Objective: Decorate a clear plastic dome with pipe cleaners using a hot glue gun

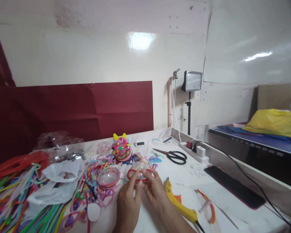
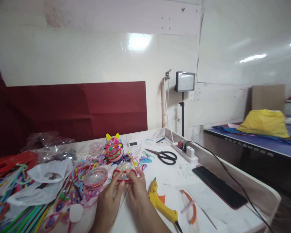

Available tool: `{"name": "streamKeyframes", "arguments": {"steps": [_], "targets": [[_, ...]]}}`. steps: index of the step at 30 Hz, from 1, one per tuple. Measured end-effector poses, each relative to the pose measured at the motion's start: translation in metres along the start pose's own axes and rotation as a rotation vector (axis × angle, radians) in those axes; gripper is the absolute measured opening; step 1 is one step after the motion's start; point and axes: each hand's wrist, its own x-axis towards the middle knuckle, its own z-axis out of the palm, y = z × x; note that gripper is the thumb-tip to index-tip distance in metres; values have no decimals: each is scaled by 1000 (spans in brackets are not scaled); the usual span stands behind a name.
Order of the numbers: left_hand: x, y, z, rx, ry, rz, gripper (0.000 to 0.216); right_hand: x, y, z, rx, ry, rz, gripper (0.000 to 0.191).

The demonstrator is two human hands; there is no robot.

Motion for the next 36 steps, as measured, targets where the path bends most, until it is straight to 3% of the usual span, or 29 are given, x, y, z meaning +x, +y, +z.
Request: {"name": "streamKeyframes", "arguments": {"steps": [7, 10, 18, 27, 36], "targets": [[10, -14, -18, 243, 6, 345, 31, -4, 0, -4, -43, -6, 26, 66], [15, -18, -26, 280, -11, 422, 26, -8, 1, -6, -70, -9, 37, 65], [22, -11, -33, 198, -8, 495, 26, -13, 8, -19, -133, 2, 52, 65], [22, -27, -28, 147, -202, 532, 22, -13, 14, -31, -192, 40, 92, 68], [25, -25, -32, 39, -221, 515, 19, -18, 11, -28, -215, 78, 150, 68]]}}
